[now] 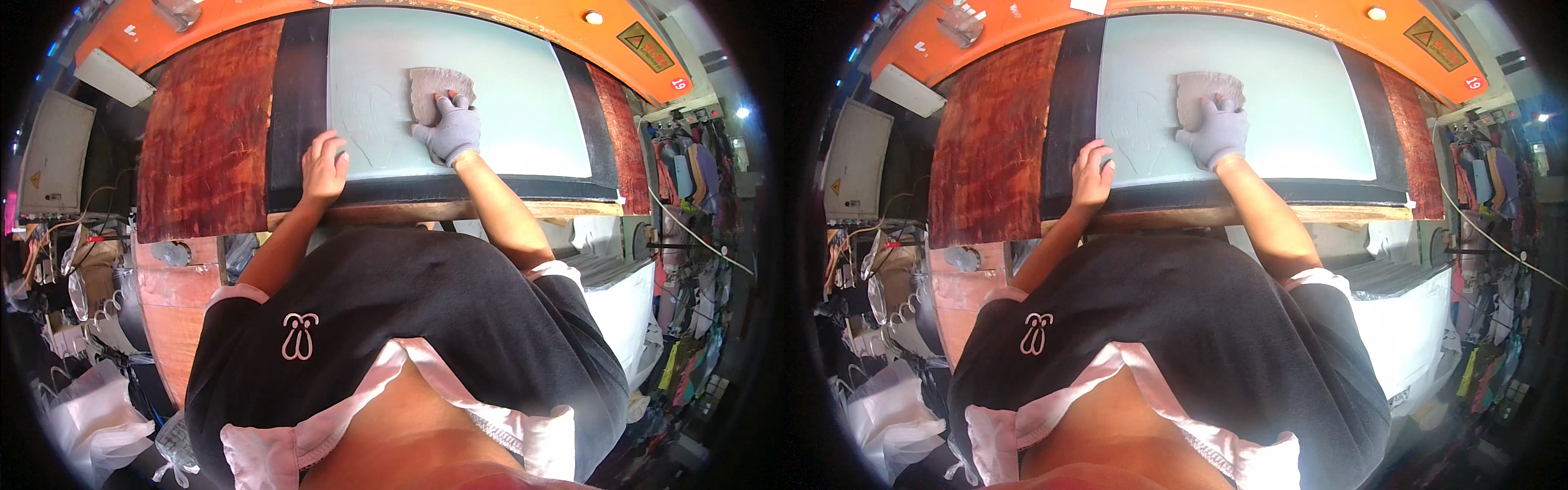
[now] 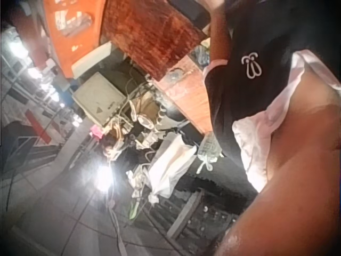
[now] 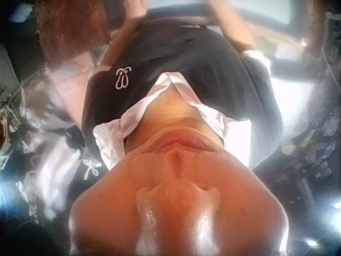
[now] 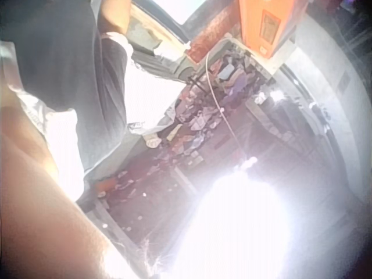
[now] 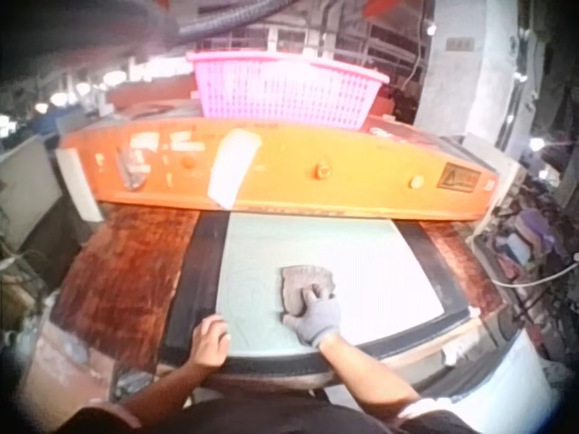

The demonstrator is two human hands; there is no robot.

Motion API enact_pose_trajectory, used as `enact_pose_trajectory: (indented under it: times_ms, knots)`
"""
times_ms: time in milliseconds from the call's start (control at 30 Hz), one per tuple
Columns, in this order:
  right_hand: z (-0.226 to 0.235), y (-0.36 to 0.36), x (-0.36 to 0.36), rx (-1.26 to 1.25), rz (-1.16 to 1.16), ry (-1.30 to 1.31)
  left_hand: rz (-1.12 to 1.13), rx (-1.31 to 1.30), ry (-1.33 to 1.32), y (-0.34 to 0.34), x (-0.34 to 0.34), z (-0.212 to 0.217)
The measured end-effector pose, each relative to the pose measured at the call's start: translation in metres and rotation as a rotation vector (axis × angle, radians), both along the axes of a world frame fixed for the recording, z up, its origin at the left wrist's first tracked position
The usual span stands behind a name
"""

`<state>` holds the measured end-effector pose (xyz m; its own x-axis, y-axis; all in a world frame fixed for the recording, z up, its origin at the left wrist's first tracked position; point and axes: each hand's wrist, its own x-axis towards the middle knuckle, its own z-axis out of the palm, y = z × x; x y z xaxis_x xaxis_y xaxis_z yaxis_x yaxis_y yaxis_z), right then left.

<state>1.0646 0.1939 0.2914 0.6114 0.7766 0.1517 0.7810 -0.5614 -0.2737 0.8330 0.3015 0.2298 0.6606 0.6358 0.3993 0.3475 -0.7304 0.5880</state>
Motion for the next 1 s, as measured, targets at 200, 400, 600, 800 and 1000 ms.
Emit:
enact_pose_trajectory:
  times_ms: [200,400,600,800,1000]
  knots:
    - [-0.012,0.0,0.006,0.029,0.047,-0.032,-0.003,-0.005,0.01,0.001,0.003,0.009]
    - [-0.021,-0.067,0.032,0.454,0.121,0.165,-0.078,0.216,0.012,-0.035,-0.024,0.012]
    - [-0.047,-0.17,0.009,0.454,0.218,-0.005,-0.168,0.159,0.011,-0.054,-0.035,0.009]
    - [-0.067,-0.156,0.015,0.462,0.101,-0.169,-0.103,0.199,-0.007,-0.053,-0.025,0.01]
    - [-0.071,-0.14,0.021,0.463,0.12,-0.161,-0.056,0.359,0.027,-0.05,-0.017,0.004]
